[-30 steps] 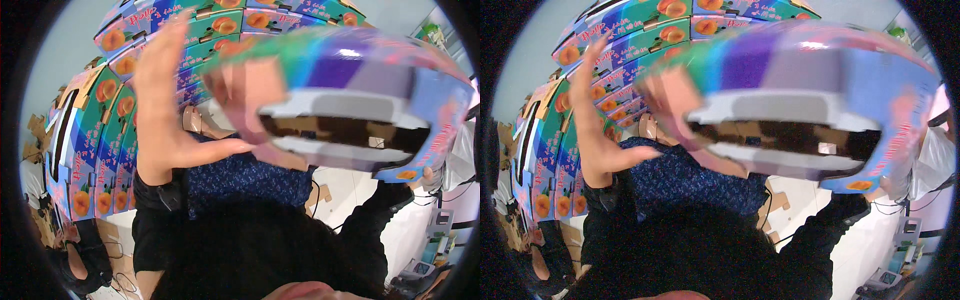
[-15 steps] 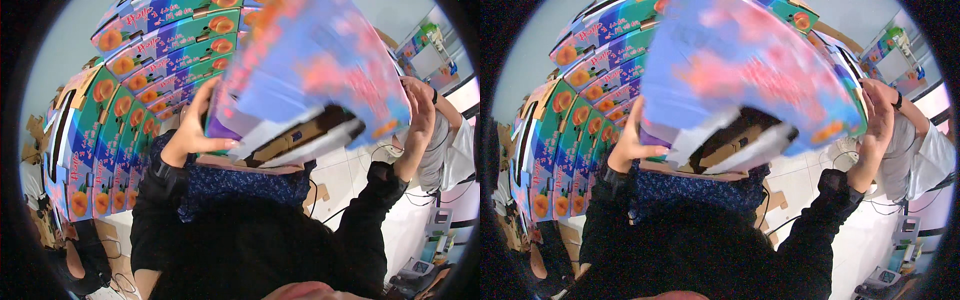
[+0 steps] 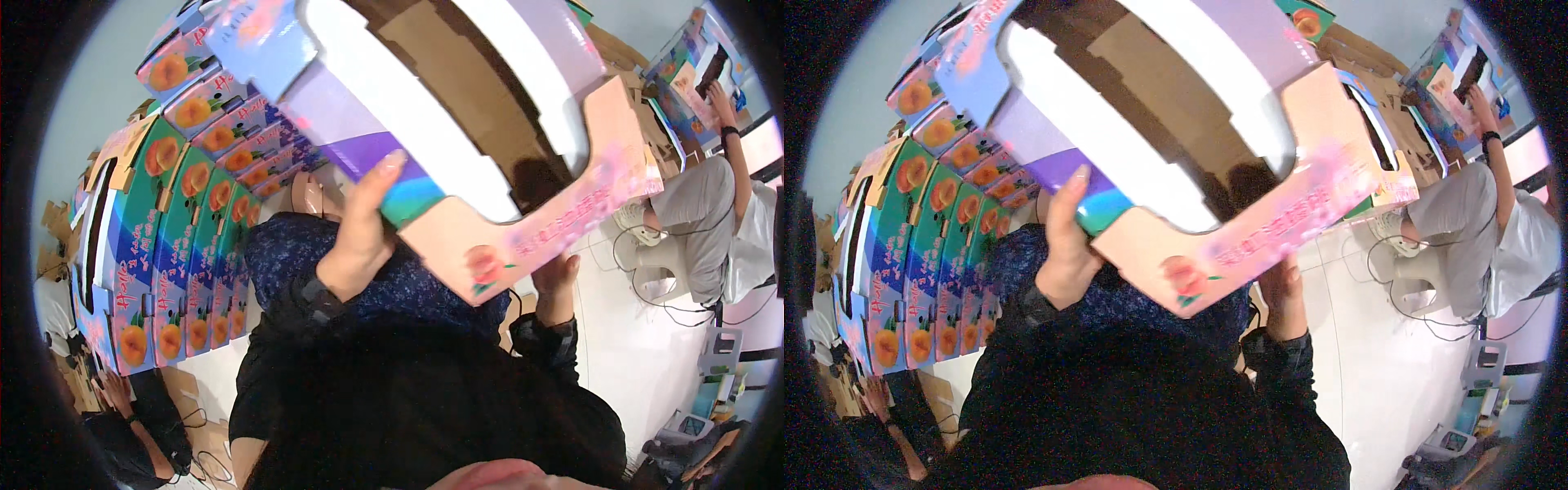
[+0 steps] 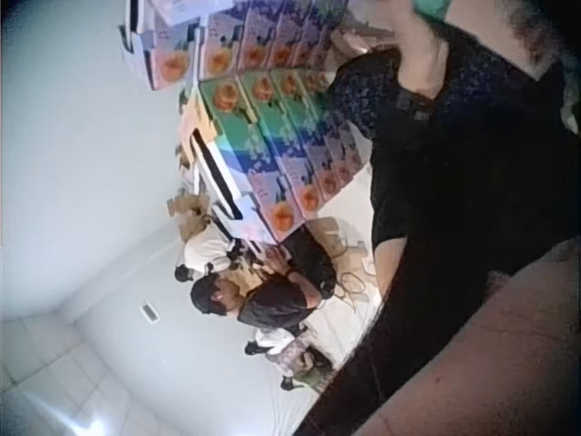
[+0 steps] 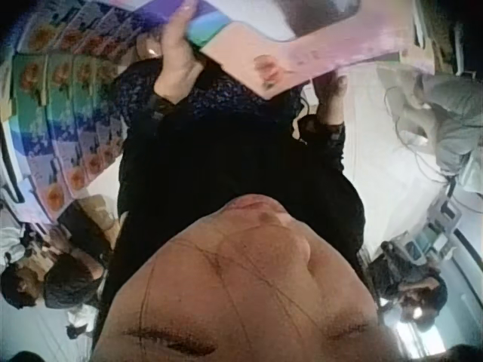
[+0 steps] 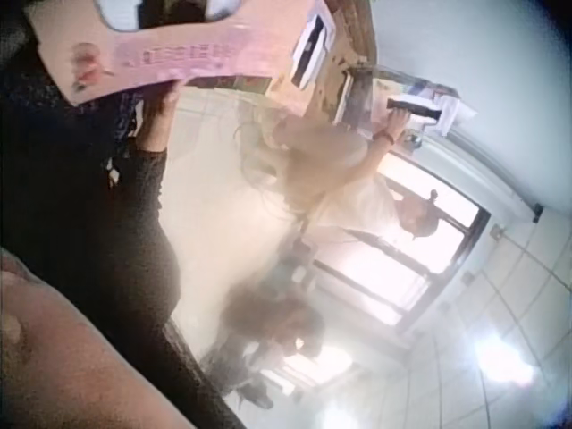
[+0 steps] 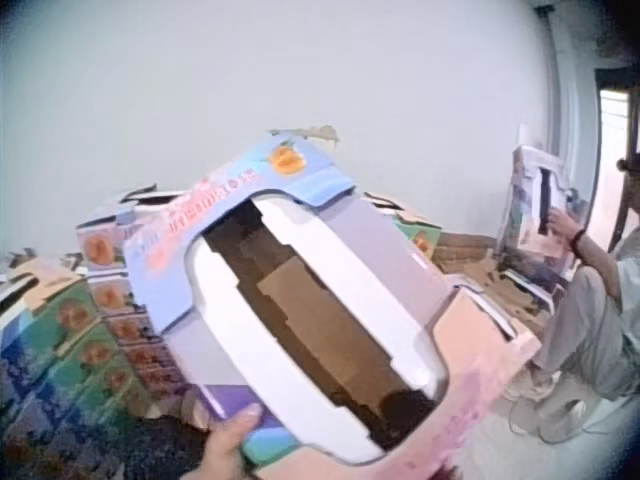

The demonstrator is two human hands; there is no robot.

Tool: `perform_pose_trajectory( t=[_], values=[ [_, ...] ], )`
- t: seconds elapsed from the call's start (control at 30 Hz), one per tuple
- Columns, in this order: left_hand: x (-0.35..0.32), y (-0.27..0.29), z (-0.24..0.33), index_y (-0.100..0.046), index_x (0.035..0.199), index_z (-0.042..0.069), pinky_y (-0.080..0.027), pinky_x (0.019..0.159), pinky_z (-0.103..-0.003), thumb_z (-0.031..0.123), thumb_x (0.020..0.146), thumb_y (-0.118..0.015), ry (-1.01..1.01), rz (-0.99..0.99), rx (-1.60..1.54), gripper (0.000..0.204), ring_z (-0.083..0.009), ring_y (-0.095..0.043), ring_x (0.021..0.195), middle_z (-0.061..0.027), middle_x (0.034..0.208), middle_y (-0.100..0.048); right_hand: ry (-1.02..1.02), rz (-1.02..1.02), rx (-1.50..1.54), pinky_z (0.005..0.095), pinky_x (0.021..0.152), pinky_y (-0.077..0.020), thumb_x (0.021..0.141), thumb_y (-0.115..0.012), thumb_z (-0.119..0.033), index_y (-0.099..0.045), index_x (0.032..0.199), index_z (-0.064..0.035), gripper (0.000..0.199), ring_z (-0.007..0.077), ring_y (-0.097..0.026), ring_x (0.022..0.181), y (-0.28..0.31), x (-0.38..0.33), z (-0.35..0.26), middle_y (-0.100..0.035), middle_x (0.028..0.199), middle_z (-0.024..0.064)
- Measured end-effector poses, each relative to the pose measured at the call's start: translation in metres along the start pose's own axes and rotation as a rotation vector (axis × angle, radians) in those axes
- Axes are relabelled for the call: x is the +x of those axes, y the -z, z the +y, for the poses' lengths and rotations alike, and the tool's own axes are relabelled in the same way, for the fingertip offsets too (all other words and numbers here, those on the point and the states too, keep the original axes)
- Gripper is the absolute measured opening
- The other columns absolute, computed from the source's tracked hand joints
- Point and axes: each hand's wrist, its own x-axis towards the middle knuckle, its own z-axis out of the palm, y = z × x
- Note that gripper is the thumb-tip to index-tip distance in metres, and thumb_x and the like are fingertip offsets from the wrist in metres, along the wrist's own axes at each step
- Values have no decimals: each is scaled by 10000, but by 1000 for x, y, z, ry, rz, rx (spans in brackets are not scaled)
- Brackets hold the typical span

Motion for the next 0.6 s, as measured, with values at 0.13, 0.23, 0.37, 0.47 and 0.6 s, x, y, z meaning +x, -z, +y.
perform_pose_trajectory(
  t=[0.13, 0.23, 0.37, 0.47, 0.6],
  values=[
    [8, -17, -28, -340, 1270, 6, -429, 923, -329, 70, 806, -666, 138, -146, -20, 570, -178, -518, 1068, -96, 1135, -521, 66, 107, 124, 434, 979, -405, 745, -560, -623, -335, 1358, -48, 869, 296, -498, 1140, -7, 1, 2, -495, 1248, 131],
    [13, -31, -35, -125, 1324, -5, -377, 988, -356, 100, 791, -719, 81, -345, 101, 805, -229, -436, 1177, -162, 1253, -412, 384, 622, -14, 421, 898, -457, 769, -533, -570, -398, 1280, -9, 771, 279, -548, 1041, 70, 8, 32, -558, 1086, 162],
    [21, -15, -31, -231, 1364, 31, -301, 1045, -393, 165, 821, -702, -5, -581, 499, 731, -238, -419, 1205, -152, 1247, -427, 1489, 513, -869, 436, 856, -474, 835, -570, -319, -359, 1312, 5, 614, 277, -546, 1030, 143, 45, -35, -504, 1170, 209],
    [25, 5, -22, -387, 1310, 59, -342, 1016, -376, 142, 866, -640, -26, -529, 483, 518, -204, -451, 1176, -106, 1213, -487, 866, 651, -116, 467, 947, -399, 836, -526, -355, -348, 1342, -3, 641, 311, -475, 1135, 88, 36, -142, -467, 1252, 199],
    [30, 39, -5, -449, 1234, 53, -408, 945, -313, 86, 888, -585, -16, -432, 445, 373, -166, -508, 1107, -83, 1156, -527, 599, 706, 118, 508, 1067, -299, 838, -466, -403, -333, 1382, -13, 682, 358, -380, 1275, 58, 6, -184, -418, 1361, 187]
  ],
)
